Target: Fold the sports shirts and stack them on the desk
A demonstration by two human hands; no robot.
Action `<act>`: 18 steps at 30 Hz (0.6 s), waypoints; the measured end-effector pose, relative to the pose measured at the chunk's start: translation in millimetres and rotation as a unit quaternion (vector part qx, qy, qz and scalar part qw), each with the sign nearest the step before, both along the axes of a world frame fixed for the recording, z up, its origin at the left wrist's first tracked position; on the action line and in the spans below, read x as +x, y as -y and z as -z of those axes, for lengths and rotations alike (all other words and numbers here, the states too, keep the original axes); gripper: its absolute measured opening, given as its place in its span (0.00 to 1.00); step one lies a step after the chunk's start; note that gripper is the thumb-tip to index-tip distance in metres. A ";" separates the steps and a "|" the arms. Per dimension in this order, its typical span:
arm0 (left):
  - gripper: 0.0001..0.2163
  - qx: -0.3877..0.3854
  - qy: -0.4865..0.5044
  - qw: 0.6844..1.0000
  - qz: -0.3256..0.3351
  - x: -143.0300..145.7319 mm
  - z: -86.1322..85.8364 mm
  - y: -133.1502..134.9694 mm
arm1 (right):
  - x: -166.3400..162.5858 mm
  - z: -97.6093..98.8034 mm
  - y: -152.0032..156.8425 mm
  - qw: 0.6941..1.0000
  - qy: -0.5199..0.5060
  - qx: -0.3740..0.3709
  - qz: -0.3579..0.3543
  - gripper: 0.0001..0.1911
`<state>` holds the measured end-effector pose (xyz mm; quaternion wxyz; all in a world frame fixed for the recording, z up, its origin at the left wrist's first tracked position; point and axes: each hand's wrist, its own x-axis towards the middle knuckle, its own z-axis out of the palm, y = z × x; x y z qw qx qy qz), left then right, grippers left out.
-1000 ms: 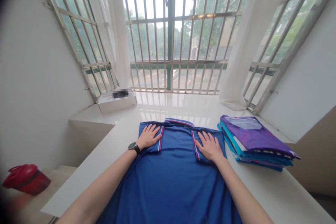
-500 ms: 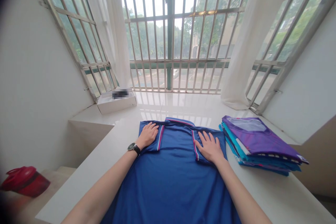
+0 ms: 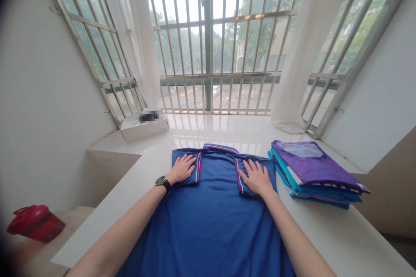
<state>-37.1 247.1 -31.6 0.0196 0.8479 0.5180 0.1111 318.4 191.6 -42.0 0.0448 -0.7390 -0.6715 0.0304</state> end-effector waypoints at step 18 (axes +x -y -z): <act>0.26 -0.029 -0.048 0.998 0.002 -1.8 -8.1 10.1 | -8.6 -49.4 151.4 0.901 -0.384 0.202 -0.001 0.25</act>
